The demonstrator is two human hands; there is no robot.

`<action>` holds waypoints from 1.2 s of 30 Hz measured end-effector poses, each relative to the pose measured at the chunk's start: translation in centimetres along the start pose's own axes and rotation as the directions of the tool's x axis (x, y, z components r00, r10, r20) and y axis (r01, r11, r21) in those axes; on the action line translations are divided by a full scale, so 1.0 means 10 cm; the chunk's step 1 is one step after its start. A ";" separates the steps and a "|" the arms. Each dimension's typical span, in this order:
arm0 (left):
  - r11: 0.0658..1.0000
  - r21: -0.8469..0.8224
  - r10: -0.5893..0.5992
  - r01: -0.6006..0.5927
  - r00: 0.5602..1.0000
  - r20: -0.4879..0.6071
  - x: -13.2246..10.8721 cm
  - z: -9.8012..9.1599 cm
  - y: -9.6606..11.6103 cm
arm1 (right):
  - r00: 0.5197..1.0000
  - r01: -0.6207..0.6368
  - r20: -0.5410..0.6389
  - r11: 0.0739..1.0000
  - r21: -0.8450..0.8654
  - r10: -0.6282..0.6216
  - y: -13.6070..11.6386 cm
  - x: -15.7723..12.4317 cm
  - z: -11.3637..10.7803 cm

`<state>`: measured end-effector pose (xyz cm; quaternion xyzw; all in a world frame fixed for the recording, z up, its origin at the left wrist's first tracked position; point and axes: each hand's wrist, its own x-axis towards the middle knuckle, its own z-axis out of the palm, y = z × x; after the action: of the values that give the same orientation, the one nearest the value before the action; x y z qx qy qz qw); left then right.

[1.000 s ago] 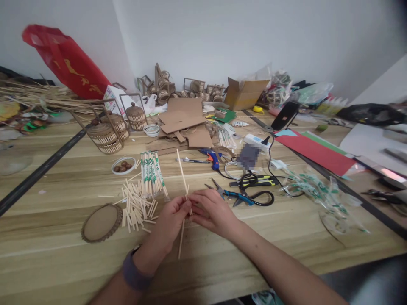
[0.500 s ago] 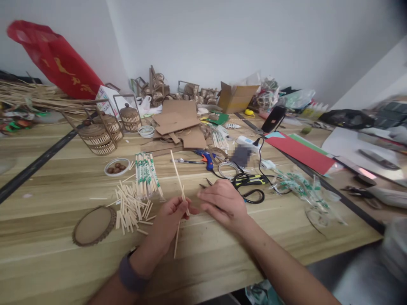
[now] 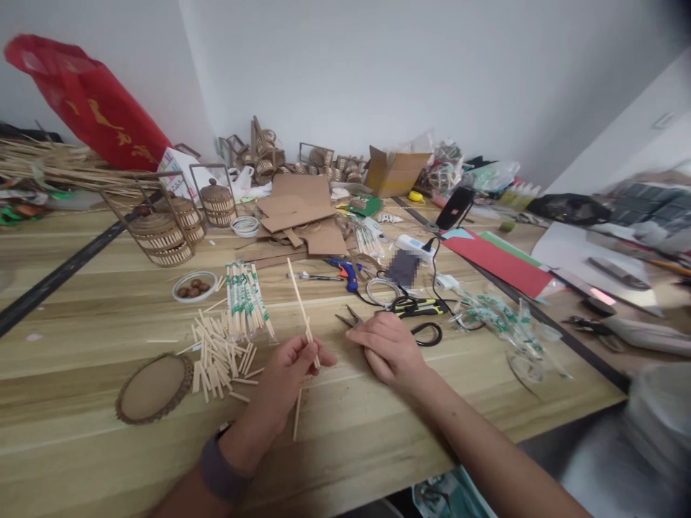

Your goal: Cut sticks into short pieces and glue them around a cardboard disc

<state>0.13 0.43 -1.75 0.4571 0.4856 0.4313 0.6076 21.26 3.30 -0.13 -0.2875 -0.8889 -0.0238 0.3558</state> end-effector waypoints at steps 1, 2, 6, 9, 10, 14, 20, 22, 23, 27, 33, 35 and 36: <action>1.000 -0.003 -0.004 0.004 1.000 -0.003 0.00 0.00 0.00 | 0.992 -0.091 0.082 0.994 -0.067 0.097 0.05 -0.04 -0.03; 1.000 -0.007 -0.009 0.009 1.000 -0.004 0.00 0.00 0.01 | 0.960 -0.200 0.165 0.968 -0.152 0.225 0.10 -0.08 -0.07; 1.000 -0.017 -0.021 0.021 1.000 -0.005 -0.01 0.02 0.02 | 0.729 -0.436 0.353 0.796 -0.420 0.586 0.24 -0.20 -0.16; 1.000 -0.009 -0.009 0.009 1.000 0.005 -0.02 0.03 0.01 | 0.700 -0.434 0.377 0.780 -0.451 0.607 0.28 -0.23 -0.14; 1.000 -0.007 -0.004 0.004 1.000 0.008 -0.02 0.03 0.00 | 0.698 -0.431 0.375 0.777 -0.459 0.610 0.28 -0.23 -0.12; 0.999 0.037 0.035 -0.036 0.999 0.006 0.00 0.02 -0.02 | 0.705 -0.448 0.332 0.756 -0.478 0.627 0.26 -0.20 -0.05; 0.987 0.095 0.124 -0.130 0.990 0.066 -0.03 0.03 0.02 | 0.717 -0.535 0.253 0.745 -0.398 0.650 0.21 -0.09 -0.05; 0.982 0.089 0.159 -0.170 0.980 0.117 -0.07 0.03 0.05 | 0.756 -0.551 0.246 0.793 -0.260 0.606 0.16 -0.01 -0.04; 0.979 0.078 0.176 -0.188 0.974 0.145 -0.09 0.02 0.07 | 0.786 -0.549 0.238 0.821 -0.155 0.571 0.13 0.03 -0.02; 0.973 0.030 0.219 -0.230 0.952 0.213 -0.15 0.01 0.15 | 0.854 -0.517 0.179 0.831 0.205 0.488 -0.02 0.20 0.16; 0.972 0.022 0.217 -0.235 0.925 0.313 -0.15 0.00 0.17 | 0.797 -0.594 0.289 0.601 0.534 0.531 -0.27 0.25 0.44; 0.967 0.005 0.235 -0.255 0.900 0.367 -0.15 0.02 0.16 | 0.741 -0.643 0.388 0.411 0.646 0.548 -0.34 0.21 0.49; 0.964 0.001 0.247 -0.267 0.891 0.380 -0.16 0.04 0.16 | 0.702 -0.664 0.440 0.291 0.689 0.560 -0.37 0.20 0.50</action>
<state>0.11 -0.80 0.17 0.6075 0.3066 0.3988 0.6147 15.03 2.44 -2.01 -0.4088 -0.6336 0.5393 0.3749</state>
